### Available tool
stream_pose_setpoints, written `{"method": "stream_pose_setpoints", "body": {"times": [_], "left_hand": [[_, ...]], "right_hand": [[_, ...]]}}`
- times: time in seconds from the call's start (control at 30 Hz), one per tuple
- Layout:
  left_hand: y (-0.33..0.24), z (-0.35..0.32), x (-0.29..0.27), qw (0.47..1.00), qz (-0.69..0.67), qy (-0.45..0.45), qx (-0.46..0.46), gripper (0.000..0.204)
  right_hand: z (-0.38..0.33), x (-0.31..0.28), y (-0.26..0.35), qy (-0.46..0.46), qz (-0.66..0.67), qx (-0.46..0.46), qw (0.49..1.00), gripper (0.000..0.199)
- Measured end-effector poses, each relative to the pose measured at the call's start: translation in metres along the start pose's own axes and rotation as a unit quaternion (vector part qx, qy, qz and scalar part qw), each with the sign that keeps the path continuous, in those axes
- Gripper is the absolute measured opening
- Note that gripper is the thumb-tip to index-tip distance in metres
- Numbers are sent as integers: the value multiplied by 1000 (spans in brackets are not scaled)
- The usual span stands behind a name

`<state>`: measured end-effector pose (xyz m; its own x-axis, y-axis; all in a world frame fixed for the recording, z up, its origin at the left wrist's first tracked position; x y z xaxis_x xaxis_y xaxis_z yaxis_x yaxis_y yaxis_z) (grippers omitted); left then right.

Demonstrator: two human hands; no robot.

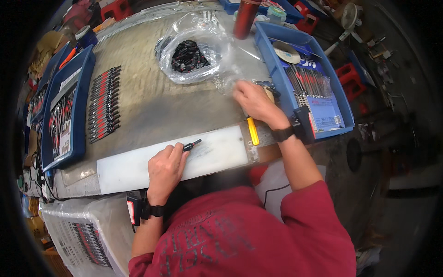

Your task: The person repeatedly picks small black components from a plastic bag and inserts them into metal shafts with red bands. Each assembled unit is placed in a blue tray on the workbench. The process is repeated multiple times throughout the clip.

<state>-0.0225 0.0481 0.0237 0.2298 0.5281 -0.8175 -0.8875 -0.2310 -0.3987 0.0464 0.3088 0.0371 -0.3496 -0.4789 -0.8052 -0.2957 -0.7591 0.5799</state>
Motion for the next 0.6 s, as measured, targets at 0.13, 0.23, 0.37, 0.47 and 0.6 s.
{"method": "stream_pose_setpoints", "body": {"times": [0.13,0.23,0.37,0.47,0.6], "left_hand": [[0,-1,0,1000,-1,-16,11,17],[0,-1,0,1000,0,-21,16,18],[0,-1,0,1000,4,-20,13,19],[-1,-1,2,999,24,-12,17,20],[-2,-2,3,999,30,-12,20,19]], "right_hand": [[-26,20,46,103,124,-34,986,17],[-40,41,82,135,98,-98,981,18],[-46,59,102,158,83,-124,976,17],[-45,62,107,144,69,-135,978,16],[-45,65,107,137,55,-137,979,16]]}}
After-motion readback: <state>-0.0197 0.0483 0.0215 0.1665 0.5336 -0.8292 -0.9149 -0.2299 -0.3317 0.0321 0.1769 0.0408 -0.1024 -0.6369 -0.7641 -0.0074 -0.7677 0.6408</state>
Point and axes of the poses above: each hand's wrist, its own z-axis towards the middle knuckle, its own x-axis out of the palm, y = z × x, the point moved 6 cm from there along z, towards the middle knuckle
